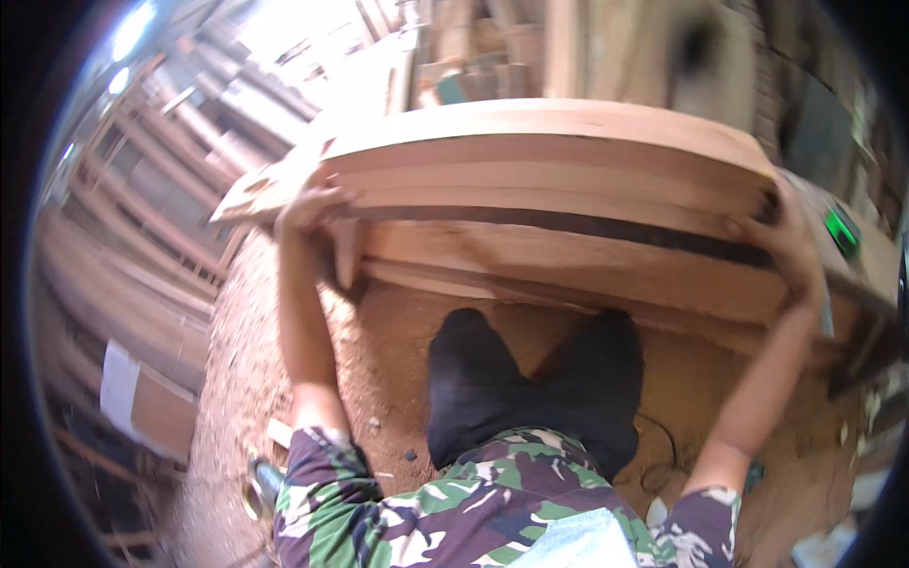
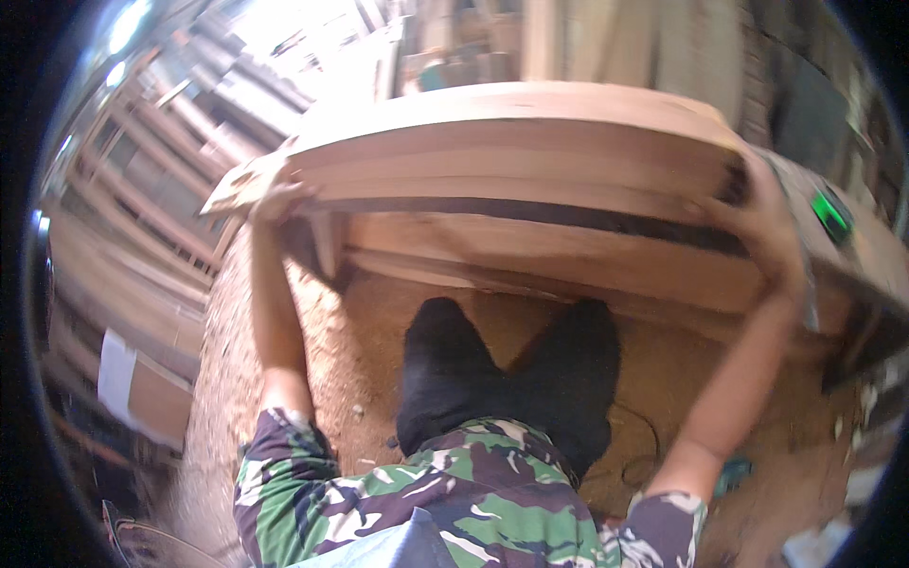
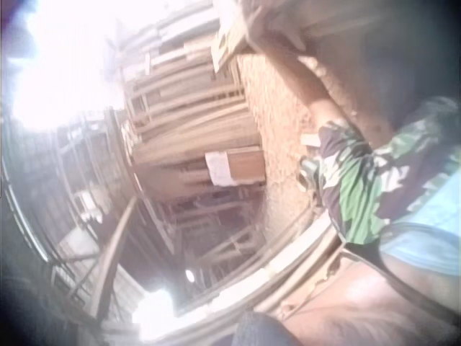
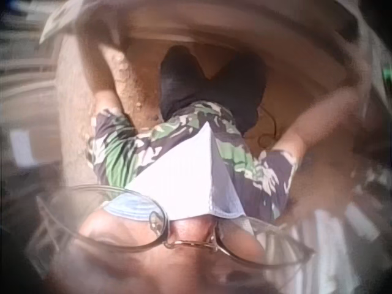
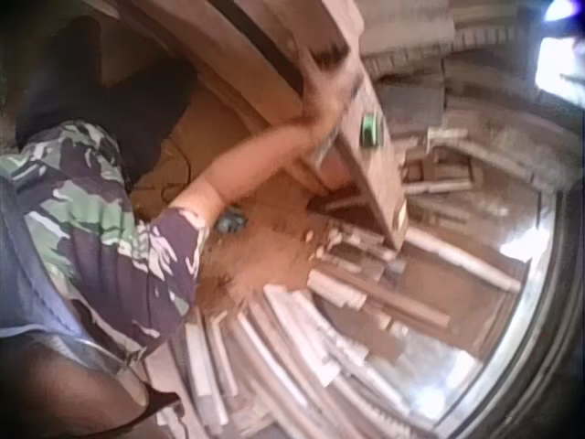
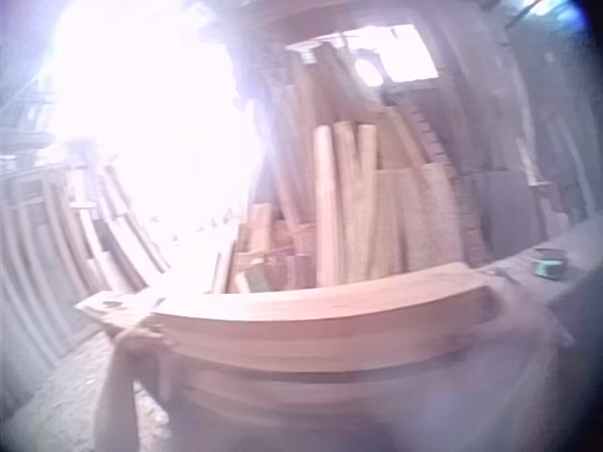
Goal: The person marks guide lines on wooden planks using a square ruler and a pen. They position the ruler against the wood edges to draw straight lines on multiple pieces of wood.
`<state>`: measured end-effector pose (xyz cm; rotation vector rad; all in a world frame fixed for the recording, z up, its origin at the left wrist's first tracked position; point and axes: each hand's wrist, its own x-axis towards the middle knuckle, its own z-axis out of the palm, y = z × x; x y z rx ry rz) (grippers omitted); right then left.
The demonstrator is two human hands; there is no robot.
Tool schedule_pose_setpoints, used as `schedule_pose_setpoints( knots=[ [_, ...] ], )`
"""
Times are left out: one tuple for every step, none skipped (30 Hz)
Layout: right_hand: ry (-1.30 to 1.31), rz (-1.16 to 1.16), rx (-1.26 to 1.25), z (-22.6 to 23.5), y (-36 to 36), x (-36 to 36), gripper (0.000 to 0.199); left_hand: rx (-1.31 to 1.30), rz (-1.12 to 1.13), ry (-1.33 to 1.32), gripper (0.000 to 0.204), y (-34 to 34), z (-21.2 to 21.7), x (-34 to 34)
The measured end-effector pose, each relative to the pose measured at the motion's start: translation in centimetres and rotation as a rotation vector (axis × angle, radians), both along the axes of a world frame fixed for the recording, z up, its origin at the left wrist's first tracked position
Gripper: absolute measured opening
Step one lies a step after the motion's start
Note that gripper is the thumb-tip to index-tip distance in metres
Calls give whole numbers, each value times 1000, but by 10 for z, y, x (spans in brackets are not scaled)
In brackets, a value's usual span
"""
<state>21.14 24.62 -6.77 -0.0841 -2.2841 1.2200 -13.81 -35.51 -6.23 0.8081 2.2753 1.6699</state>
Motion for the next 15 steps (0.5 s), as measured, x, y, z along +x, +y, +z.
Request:
schedule_pose_setpoints(
  knots=[
    [-12,-2,-149,-4,-6,0,94,39,-35,29,103,0,1,-2],
    [-34,-65,-113,1,2,8,91,91,-98,68,109,12,8,-7],
    [-38,-70,-124,-2,24,20,86,29,-58,128,111,46,10,10],
    [-60,-20,-92,7,14,19,85,-64,-38,218,116,31,11,0],
    [-107,-127,-9,4,16,19,85,-53,-43,213,117,26,7,-2],
    [-110,-104,-31,-1,21,18,85,-36,-60,208,119,26,4,-3],
    [-110,-84,-60,-4,20,13,84,-26,-59,194,121,21,5,0],
    [-83,-60,-59,-6,19,9,83,-14,-57,181,123,16,8,3],
    [-56,-43,-60,-9,18,7,82,-2,-40,154,125,12,9,7],
    [-29,-35,-60,-10,22,10,81,12,-34,127,127,19,9,10],
    [-21,-65,-37,-12,29,14,81,-12,-28,104,126,24,10,11],
    [-14,-102,-15,-13,38,18,80,-36,-30,81,125,27,12,10],
    [-12,-152,16,-13,42,26,80,-64,-54,62,124,35,13,5],
    [-15,-201,47,-14,45,31,79,32,-117,57,120,35,6,-4],
    [-14,-232,75,-15,45,29,79,127,-185,50,117,29,-1,-10]
  ],
)
